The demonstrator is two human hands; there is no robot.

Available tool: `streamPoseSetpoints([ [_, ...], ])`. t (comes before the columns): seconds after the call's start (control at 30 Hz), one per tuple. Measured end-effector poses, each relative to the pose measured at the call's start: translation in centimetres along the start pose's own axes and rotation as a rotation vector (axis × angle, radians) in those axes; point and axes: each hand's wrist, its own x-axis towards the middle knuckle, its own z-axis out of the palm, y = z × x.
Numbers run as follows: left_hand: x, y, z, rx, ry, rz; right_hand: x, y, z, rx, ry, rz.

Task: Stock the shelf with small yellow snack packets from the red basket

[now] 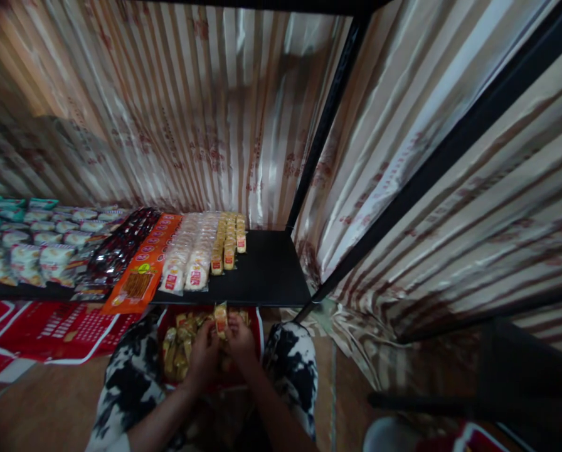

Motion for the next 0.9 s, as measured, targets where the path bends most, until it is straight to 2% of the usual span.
streamPoseSetpoints([
  [0.23, 0.6, 2.5, 0.8, -0.070, 0.039, 0.142, 1.5, -2.6, -3.1, -0.046, -0.036, -0.029],
  [0.5, 3.8, 6.7, 2.9, -0.144, 0.073, 0.204, 5.8, -4.2, -5.2, -0.096, 0.117, -0.107],
  [0.73, 7.3, 9.5, 4.8, -0.163, 0.065, 0.201, 10.7, -3.7, -5.9, -0.099, 0.206, -0.164],
  [0.9, 9.6, 10.8, 5.7, -0.148, 0.051, 0.106, 14.3, -2.9, -5.6, -0.156, 0.239, -0.169],
])
